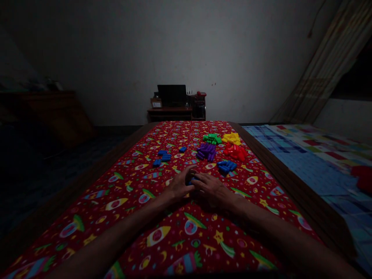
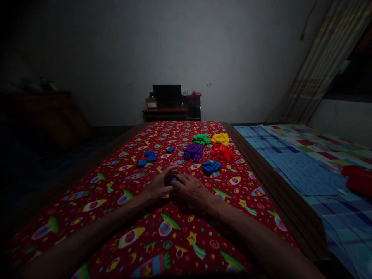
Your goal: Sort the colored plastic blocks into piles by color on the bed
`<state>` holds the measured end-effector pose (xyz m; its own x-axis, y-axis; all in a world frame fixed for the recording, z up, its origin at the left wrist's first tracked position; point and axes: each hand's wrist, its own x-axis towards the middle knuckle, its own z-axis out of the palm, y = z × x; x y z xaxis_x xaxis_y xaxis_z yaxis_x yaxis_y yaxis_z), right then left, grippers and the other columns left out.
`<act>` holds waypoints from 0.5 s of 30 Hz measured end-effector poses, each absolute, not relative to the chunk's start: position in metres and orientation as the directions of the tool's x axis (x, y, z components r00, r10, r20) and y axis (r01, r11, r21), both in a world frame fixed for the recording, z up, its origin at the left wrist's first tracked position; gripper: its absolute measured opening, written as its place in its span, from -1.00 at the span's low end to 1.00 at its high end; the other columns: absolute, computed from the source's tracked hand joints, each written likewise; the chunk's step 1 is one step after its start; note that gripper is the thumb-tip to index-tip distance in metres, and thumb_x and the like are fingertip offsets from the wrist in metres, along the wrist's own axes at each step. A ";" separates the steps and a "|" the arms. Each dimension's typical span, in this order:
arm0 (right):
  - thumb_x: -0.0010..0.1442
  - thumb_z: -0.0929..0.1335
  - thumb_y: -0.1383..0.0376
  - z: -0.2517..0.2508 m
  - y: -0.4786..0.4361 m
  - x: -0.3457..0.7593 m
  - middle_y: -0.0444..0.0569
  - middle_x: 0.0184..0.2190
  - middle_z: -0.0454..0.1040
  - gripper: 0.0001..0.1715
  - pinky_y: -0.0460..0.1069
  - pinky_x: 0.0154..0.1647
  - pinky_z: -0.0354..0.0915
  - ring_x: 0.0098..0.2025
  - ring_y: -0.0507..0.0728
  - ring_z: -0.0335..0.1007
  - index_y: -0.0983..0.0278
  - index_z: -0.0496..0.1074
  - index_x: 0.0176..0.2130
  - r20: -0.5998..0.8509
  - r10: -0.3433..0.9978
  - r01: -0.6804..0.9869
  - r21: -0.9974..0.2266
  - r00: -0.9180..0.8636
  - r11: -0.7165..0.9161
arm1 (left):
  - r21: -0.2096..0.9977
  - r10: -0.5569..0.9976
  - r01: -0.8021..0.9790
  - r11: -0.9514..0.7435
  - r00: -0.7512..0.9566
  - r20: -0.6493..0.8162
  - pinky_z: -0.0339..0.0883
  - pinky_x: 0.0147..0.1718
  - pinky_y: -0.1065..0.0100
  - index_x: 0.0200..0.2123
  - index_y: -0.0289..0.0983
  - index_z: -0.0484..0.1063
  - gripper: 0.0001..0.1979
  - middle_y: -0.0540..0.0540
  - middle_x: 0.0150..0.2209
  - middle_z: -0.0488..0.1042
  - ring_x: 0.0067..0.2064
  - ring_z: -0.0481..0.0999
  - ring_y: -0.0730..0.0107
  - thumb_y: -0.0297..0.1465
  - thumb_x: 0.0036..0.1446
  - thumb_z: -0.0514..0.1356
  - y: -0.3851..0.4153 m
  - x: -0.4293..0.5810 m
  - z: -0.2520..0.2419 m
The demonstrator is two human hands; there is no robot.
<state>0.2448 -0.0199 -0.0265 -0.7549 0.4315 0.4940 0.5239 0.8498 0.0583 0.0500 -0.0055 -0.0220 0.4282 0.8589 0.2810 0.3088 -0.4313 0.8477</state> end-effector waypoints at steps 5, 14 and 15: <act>0.21 0.31 0.40 -0.030 -0.012 0.253 0.14 0.00 0.46 -0.63 0.10 0.01 0.35 -0.01 0.18 0.41 0.29 0.34 0.03 0.511 0.467 0.545 0.003 -0.722 0.838 | 0.638 0.773 0.463 -0.615 0.513 0.373 0.30 0.08 0.13 0.09 -0.22 0.33 -0.52 -0.19 0.05 0.44 0.07 0.43 0.18 -0.41 0.06 0.24 -0.007 0.041 -0.021; 0.19 0.20 0.50 -0.019 0.003 0.278 0.05 -0.17 0.57 -0.63 0.01 -0.09 0.35 -0.14 0.12 0.48 0.29 0.45 -0.09 0.654 0.505 0.637 -0.046 -0.564 0.770 | 0.508 0.825 0.652 -0.563 0.401 0.399 0.37 -0.14 0.27 -0.17 -0.26 0.50 -0.78 -0.13 -0.21 0.53 -0.17 0.50 0.27 -0.39 0.23 0.07 0.001 0.024 -0.020; 0.19 0.20 0.50 -0.015 0.006 0.287 0.05 -0.16 0.57 -0.63 0.02 -0.07 0.34 -0.13 0.12 0.48 0.28 0.46 -0.09 0.661 0.524 0.674 -0.038 -0.536 0.738 | 0.517 0.837 0.662 -0.543 0.377 0.396 0.37 -0.16 0.28 -0.18 -0.25 0.50 -0.78 -0.12 -0.22 0.52 -0.19 0.50 0.28 -0.37 0.23 0.08 0.001 0.024 -0.019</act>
